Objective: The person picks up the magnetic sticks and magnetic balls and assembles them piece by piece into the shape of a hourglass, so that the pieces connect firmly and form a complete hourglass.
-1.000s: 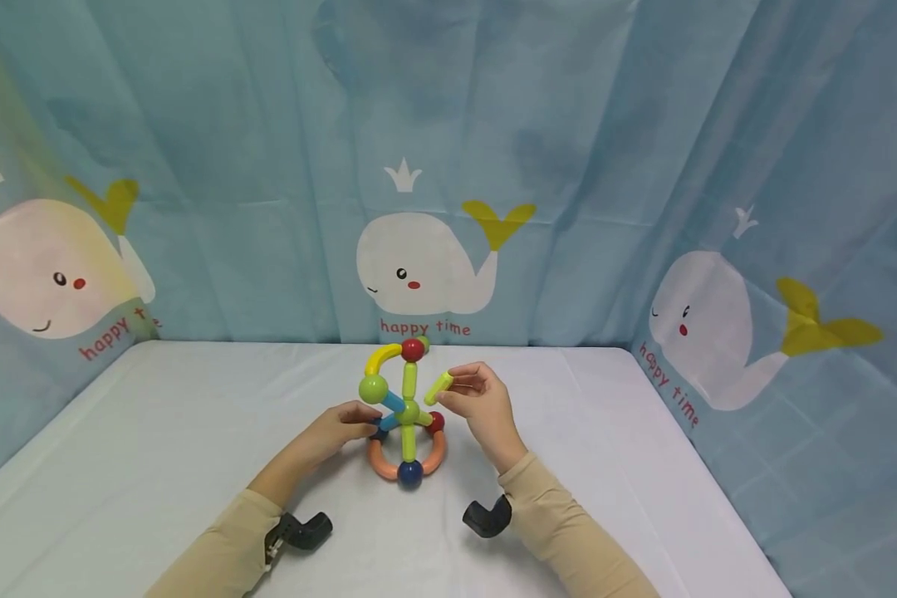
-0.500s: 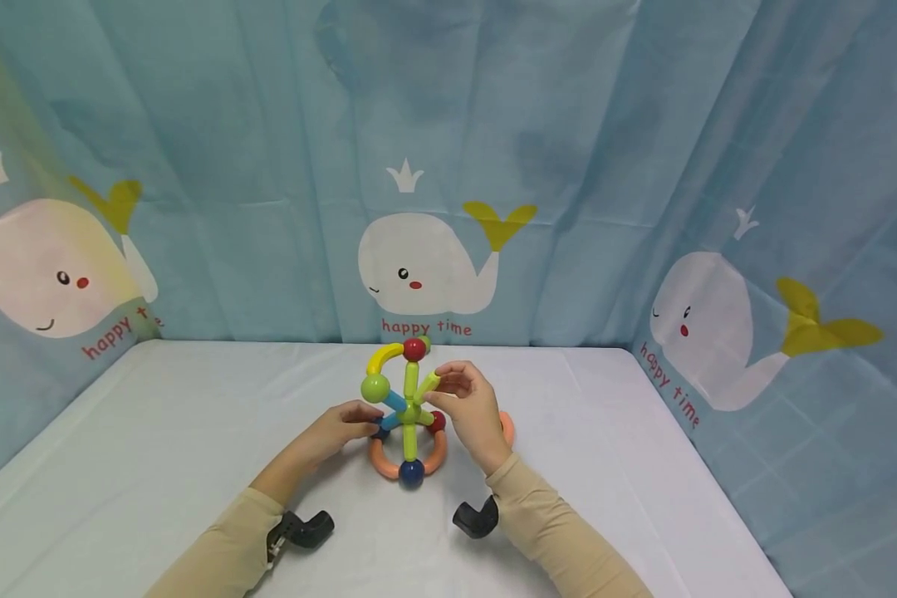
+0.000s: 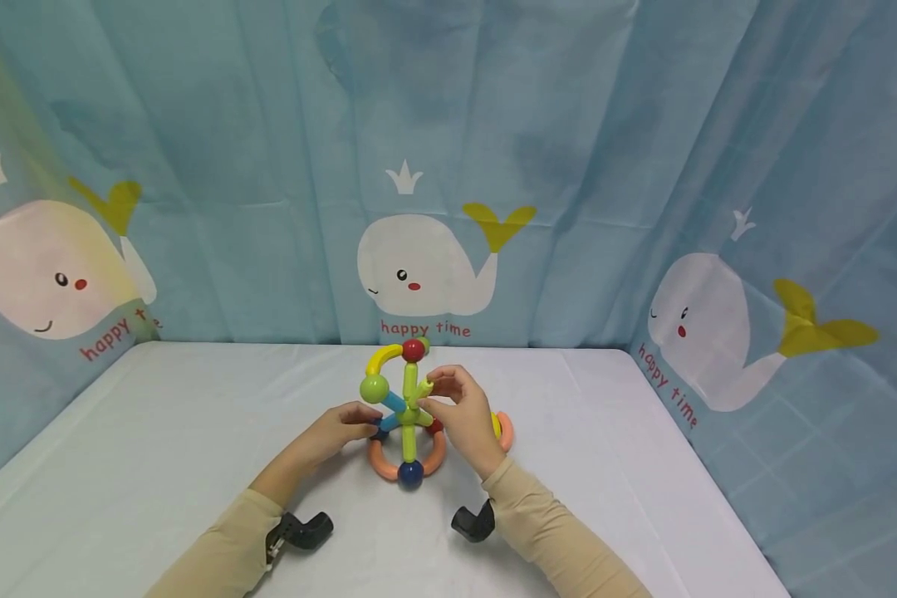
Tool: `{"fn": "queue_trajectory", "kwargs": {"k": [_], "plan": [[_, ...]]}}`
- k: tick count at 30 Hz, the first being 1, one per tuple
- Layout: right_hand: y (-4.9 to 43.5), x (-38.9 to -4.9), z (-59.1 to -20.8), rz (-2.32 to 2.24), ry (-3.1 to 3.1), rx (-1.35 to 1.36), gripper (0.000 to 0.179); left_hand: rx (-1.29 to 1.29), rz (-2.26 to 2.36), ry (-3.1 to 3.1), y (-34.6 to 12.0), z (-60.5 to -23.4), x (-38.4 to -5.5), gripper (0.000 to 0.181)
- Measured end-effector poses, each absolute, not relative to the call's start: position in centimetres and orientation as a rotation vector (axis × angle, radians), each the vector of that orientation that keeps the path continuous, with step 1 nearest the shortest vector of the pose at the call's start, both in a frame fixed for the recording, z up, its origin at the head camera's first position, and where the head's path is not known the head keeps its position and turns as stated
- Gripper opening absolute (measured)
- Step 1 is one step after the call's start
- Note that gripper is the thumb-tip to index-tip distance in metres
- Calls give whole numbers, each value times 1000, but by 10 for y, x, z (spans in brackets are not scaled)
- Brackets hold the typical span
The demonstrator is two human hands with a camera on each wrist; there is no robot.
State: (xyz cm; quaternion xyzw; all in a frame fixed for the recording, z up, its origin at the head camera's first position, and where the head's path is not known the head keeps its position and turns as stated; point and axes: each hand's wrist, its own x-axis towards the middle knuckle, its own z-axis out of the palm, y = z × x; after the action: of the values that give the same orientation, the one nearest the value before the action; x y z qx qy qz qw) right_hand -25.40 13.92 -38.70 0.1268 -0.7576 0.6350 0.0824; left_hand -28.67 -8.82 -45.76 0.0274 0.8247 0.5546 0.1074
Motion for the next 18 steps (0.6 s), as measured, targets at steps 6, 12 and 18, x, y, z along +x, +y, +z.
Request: {"fn": "queue_trajectory", "kwargs": {"k": [6,12,18], "plan": [[143,-254,-388,1920,-2321,341,38,86,1639,2424,-88,-459,-287,24],[145,-256,-395,1970,-2385,322,38,86,1657,2415,-89,-457,-285,24],[150,-263,-395,1976,-2450,264,31,93,1649,2416,-89,-458,-286,24]]}}
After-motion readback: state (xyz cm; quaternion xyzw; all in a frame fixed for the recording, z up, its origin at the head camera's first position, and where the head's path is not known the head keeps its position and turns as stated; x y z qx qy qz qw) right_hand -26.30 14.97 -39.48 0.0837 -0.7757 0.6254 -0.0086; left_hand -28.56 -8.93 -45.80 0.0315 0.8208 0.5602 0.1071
